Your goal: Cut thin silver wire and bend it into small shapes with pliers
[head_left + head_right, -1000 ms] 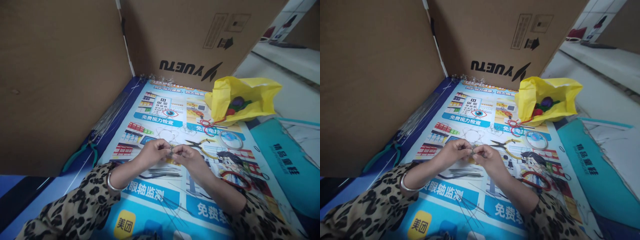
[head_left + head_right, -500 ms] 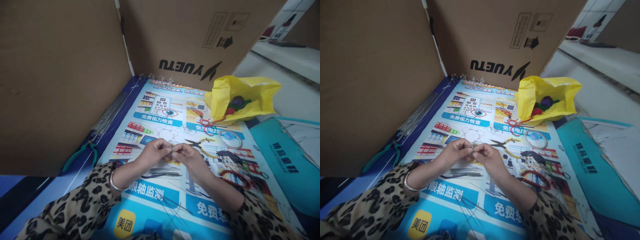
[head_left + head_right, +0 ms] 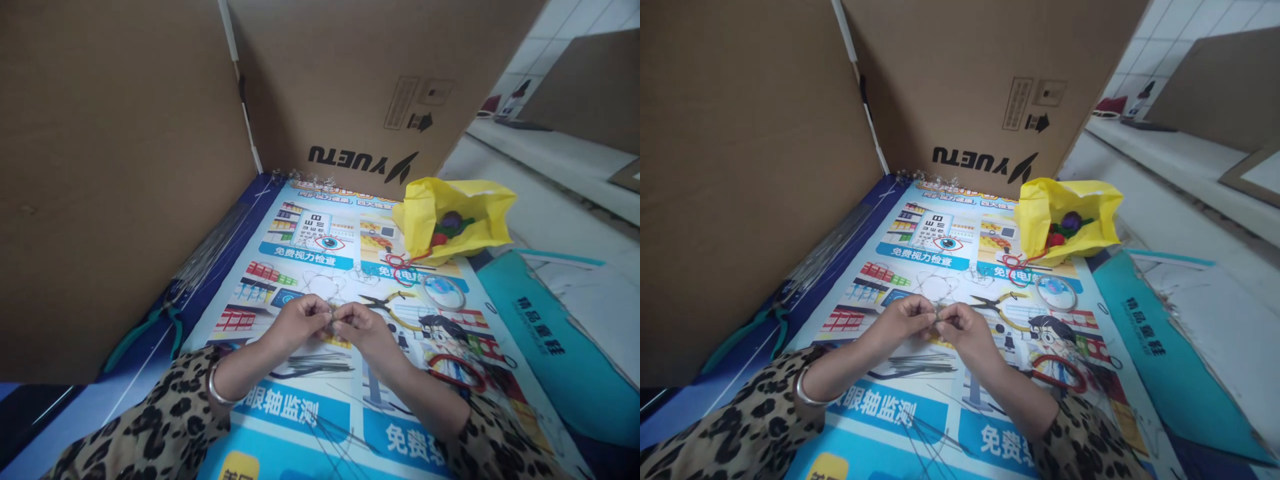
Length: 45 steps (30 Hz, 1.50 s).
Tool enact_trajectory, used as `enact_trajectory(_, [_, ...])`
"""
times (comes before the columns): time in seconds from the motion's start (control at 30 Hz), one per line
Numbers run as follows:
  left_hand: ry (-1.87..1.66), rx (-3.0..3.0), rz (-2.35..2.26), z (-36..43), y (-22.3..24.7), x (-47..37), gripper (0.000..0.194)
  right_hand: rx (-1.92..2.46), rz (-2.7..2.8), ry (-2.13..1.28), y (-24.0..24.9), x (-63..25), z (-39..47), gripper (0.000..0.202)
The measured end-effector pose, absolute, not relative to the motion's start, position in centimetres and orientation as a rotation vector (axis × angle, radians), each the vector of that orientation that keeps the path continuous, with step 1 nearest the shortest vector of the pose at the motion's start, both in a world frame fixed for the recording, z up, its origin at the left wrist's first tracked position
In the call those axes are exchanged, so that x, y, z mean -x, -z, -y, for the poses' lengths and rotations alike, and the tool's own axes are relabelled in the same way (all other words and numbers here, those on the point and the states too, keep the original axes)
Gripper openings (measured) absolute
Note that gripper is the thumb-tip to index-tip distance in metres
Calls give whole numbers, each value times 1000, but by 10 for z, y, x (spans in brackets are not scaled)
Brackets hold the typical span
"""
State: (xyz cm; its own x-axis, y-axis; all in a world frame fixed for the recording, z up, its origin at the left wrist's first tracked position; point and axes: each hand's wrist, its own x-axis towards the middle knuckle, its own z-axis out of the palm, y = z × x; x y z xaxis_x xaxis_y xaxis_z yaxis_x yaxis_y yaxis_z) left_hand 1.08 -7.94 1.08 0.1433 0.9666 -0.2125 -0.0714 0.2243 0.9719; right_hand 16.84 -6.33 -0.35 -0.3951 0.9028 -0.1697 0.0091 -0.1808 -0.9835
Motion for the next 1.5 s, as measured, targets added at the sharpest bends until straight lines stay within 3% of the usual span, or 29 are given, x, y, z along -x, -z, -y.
enact_trajectory(0.43, [-904,-1326,-1247,76,-2,0,10,1161,1640,-1646,5,-171,60,20])
enact_trajectory(0.53, [-897,-1397,-1315,73,-6,6,10,1214,2055,-1352,-4,-177,60,20])
enact_trajectory(0.73, [-797,-1453,-1435,65,-13,25,13,1071,2952,-456,-30,-183,79,12])
enact_trajectory(0.93, [-660,-1880,-1660,59,-21,43,12,852,3195,110,-25,-175,100,16])
enact_trajectory(1.23, [-347,-2098,-1765,58,-23,53,13,803,3172,242,-18,-173,99,17])
enact_trajectory(1.5, [-236,-2088,-1808,58,-27,55,12,746,3231,145,-24,-183,91,17])
